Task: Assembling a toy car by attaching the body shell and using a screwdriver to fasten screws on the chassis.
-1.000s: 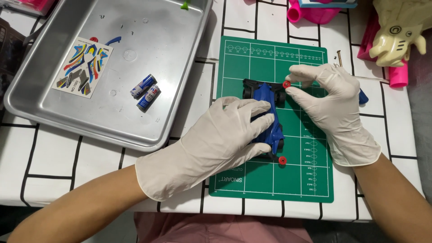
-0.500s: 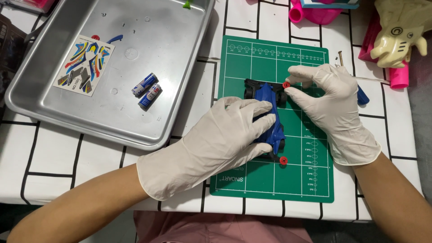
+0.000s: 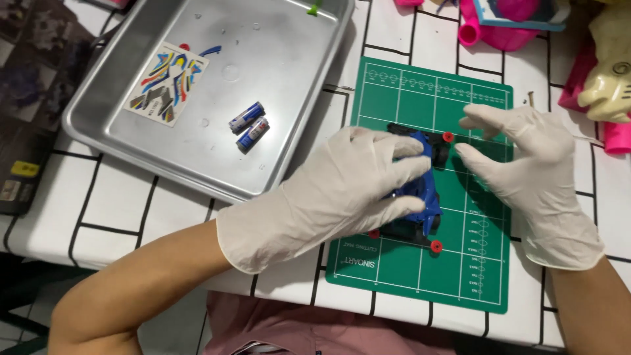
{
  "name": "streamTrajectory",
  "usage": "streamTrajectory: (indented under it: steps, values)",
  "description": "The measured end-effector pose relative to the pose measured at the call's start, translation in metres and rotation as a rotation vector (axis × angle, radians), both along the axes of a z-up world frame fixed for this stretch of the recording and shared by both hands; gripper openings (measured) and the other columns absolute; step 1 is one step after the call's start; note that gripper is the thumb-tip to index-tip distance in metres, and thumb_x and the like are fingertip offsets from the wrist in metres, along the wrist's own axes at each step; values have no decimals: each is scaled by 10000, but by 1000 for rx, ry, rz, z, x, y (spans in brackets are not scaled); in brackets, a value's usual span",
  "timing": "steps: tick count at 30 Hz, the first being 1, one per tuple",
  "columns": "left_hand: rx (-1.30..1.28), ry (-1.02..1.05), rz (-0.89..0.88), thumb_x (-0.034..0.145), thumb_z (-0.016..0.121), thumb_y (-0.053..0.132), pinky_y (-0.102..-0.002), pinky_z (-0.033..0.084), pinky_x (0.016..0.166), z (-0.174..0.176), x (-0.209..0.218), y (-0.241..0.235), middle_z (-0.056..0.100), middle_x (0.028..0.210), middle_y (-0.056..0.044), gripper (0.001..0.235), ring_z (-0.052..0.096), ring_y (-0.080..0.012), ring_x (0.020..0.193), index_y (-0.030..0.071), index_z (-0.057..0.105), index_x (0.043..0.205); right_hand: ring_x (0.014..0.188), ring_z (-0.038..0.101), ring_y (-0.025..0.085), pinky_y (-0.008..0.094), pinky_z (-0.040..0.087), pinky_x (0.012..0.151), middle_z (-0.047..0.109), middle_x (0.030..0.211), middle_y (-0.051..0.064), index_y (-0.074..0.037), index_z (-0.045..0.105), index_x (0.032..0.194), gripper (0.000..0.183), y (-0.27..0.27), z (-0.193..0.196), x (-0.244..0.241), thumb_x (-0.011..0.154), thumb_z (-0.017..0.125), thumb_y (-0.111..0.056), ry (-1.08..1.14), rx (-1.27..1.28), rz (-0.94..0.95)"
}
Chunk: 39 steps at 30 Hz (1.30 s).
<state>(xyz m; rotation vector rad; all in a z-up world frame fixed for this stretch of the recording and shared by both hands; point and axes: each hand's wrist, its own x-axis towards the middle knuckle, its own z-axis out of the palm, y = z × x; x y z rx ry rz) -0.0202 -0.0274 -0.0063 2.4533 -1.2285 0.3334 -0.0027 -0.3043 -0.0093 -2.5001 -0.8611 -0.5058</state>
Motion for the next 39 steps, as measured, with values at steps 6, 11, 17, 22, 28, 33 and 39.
streamTrajectory:
  steps: [6, 11, 17, 22, 28, 33, 39]
  values:
    - [-191, -67, 362, 1007, 771, 202, -382, 521, 836, 34, 57, 114, 782, 1139, -48, 206, 723, -265, 941, 133, 764, 1201, 1068, 718, 293, 441, 477, 973, 785, 1163, 153, 36, 746, 1352, 328, -8, 2, -8, 1069, 882, -57, -104, -29, -30]
    - [149, 23, 900, 1056, 717, 490, -443, 493, 663, -22, 131, 218, 786, 1008, 92, 160, 699, -291, 805, 387, 818, 1124, 1081, 727, 273, 440, 464, 1019, 788, 1178, 122, 22, 750, 1364, 310, -11, 1, -11, 1088, 889, 17, -112, -24, -72]
    - [207, 79, 946, 949, 760, 446, -443, 497, 641, -33, 134, 229, 766, 926, 98, 102, 704, -275, 788, 396, 806, 1026, 1047, 714, 272, 441, 464, 1000, 785, 1187, 138, 40, 738, 1379, 312, -14, 2, -14, 1094, 867, 48, -108, -7, -69]
    - [262, 121, 977, 862, 796, 410, -443, 500, 622, -36, 137, 232, 749, 858, 102, 84, 708, -262, 774, 403, 795, 946, 1036, 715, 305, 448, 487, 1042, 770, 1168, 201, 80, 707, 1388, 332, -16, 3, -15, 1089, 849, 111, -78, 61, -41]
    - [327, 176, 1018, 745, 843, 361, -444, 505, 598, -55, 155, 248, 728, 769, 108, 123, 713, -244, 754, 413, 782, 839, 1024, 706, 284, 438, 467, 1020, 776, 1187, 157, 56, 724, 1373, 316, -14, 3, -15, 1087, 855, 78, -102, 27, -57]
    - [132, 416, 947, 836, 477, 113, -385, 356, 541, -19, 135, 226, 439, 723, -10, 104, 463, -165, 684, 207, 496, 794, 1019, 709, 282, 430, 472, 966, 785, 1177, 158, 71, 731, 1363, 292, -14, 4, -15, 1100, 859, 61, -148, 12, -39]
    - [-524, 789, 689, 869, 836, 119, -157, 689, 863, 72, 58, 114, 838, 974, 7, 105, 816, -41, 874, 156, 792, 956, 969, 706, 277, 419, 474, 936, 774, 1129, 137, 26, 728, 1251, 235, 16, 18, -31, 1068, 868, 70, -186, 30, -7]
